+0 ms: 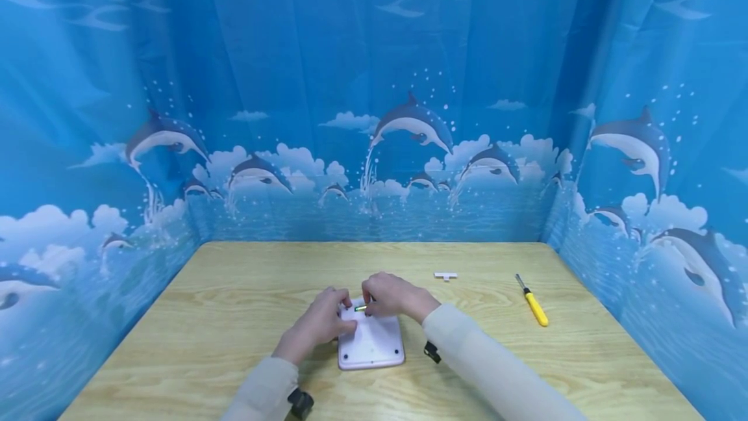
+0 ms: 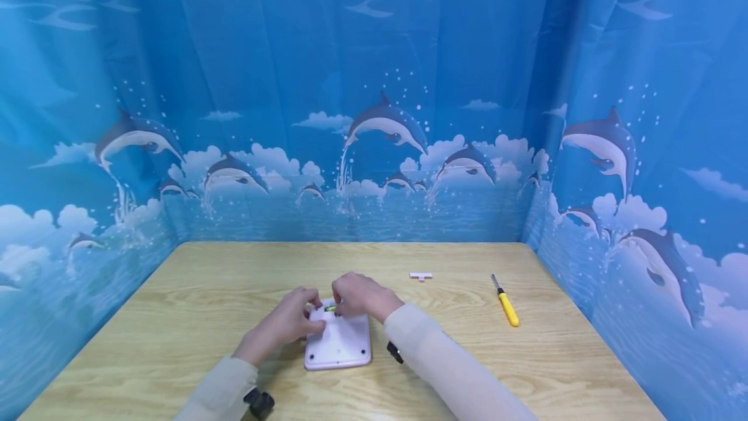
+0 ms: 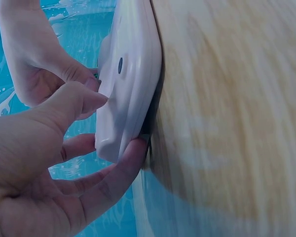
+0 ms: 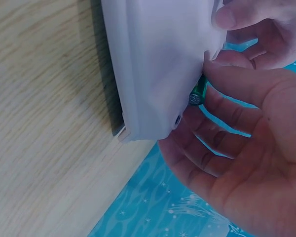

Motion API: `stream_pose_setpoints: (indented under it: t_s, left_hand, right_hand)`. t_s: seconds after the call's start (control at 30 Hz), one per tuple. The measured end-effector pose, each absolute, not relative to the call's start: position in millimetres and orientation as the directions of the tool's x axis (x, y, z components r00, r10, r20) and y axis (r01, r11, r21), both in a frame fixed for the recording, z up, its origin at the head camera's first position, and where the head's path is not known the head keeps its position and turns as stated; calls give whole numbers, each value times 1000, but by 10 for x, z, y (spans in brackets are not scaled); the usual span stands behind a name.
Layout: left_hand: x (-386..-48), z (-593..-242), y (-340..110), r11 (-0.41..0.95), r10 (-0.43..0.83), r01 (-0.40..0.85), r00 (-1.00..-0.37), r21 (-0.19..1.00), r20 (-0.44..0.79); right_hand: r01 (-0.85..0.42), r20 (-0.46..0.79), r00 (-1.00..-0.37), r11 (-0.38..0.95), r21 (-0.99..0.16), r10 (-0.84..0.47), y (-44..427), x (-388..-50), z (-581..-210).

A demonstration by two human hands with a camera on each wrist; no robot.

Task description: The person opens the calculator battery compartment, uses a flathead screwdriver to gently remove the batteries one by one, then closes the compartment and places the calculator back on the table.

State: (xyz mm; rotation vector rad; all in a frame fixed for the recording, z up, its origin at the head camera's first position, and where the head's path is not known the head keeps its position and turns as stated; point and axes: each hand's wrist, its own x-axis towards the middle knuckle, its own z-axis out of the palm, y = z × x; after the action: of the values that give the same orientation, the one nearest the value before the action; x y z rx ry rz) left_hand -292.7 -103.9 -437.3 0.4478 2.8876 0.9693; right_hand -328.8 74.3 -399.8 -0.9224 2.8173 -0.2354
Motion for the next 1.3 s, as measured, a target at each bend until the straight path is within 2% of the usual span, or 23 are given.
stream_pose_setpoints:
  t_s: [0.9,1.3]
  left_hand:
    - [-2920,-4394,-1018,763,297,252,-955,595,24]
    - [-2915,-4378,-1040,762,297,264,-954,591,43]
  right_hand:
    - [-558,-124,-804,809,-184,-582,755,-3263,-3998]
    - [-613,-112,-760,764,-200,-640,760,-3265,-3971]
